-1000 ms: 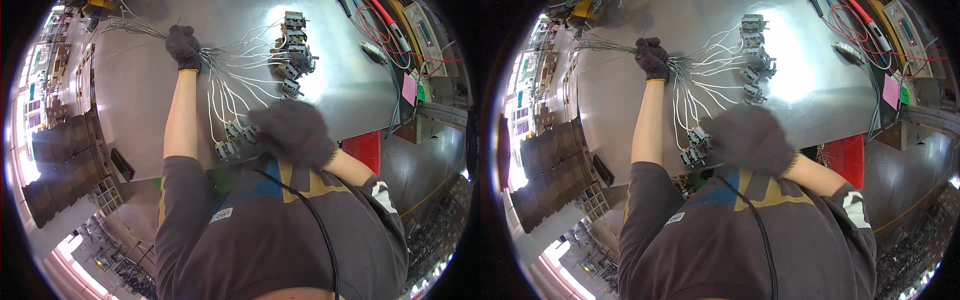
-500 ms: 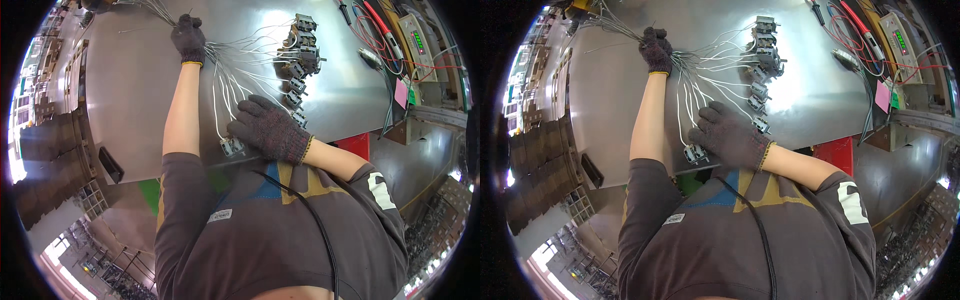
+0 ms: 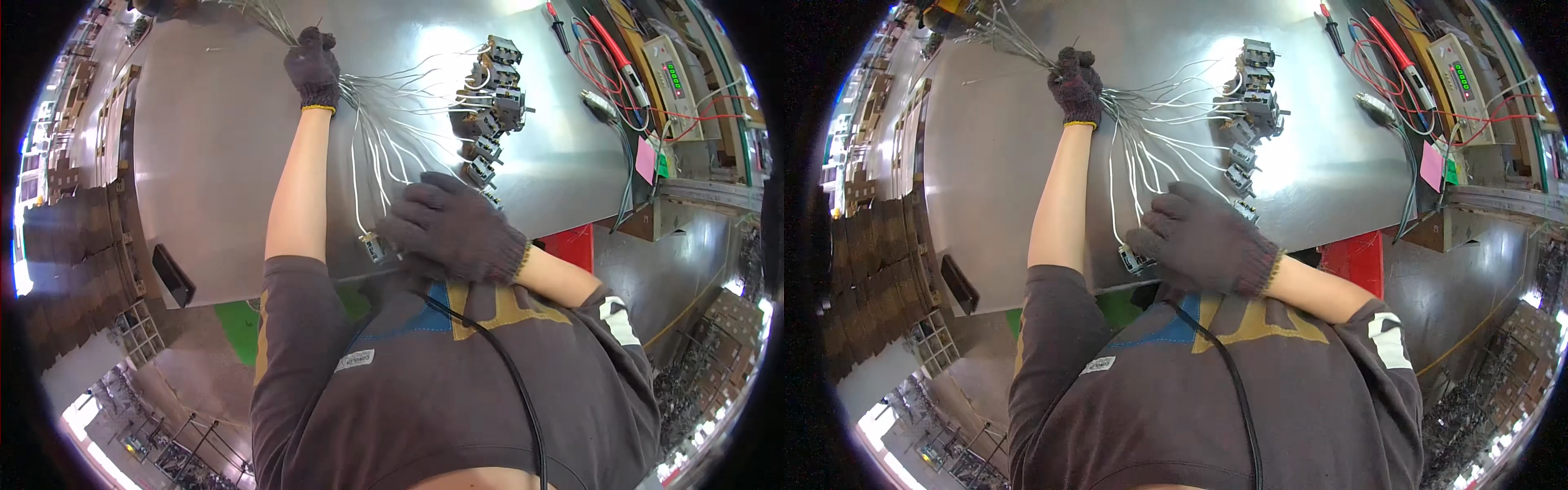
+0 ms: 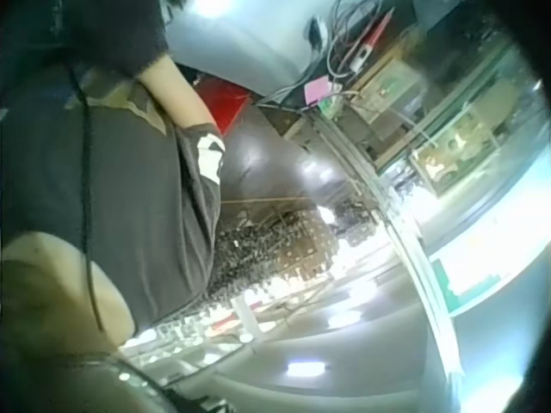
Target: Testing a wire harness assembly using an electronic testing probe.
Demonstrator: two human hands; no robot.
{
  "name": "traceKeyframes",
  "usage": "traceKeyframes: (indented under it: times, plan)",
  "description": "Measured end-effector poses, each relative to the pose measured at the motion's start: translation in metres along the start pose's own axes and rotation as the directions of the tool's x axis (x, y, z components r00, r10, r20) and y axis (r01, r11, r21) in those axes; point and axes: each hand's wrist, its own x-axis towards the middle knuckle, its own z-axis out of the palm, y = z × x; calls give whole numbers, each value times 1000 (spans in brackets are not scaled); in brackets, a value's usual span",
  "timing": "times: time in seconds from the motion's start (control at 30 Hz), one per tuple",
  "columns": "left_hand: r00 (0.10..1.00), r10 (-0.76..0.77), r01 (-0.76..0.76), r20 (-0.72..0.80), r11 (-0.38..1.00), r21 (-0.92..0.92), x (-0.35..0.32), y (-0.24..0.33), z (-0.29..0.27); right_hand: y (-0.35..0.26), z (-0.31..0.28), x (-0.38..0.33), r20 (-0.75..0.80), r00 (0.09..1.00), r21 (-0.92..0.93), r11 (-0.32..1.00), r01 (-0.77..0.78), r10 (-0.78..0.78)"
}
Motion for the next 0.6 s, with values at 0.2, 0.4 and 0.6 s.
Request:
traceKeyframes:
  times: [0.2,0.4,0.6]
  plan:
    - [999,9,-10,-31,999,-31,4,-3,1,62,-46,-49,-556,670,-117,752,-649,492]
    - [998,18,-15,-52,998,54,-2,2,4,93,-45,-51,-421,537,-32,580,-814,731]
    - [998,61,-62,19,996,61,-6,3,1,84,-44,-59,-344,785,-326,718,-615,515]
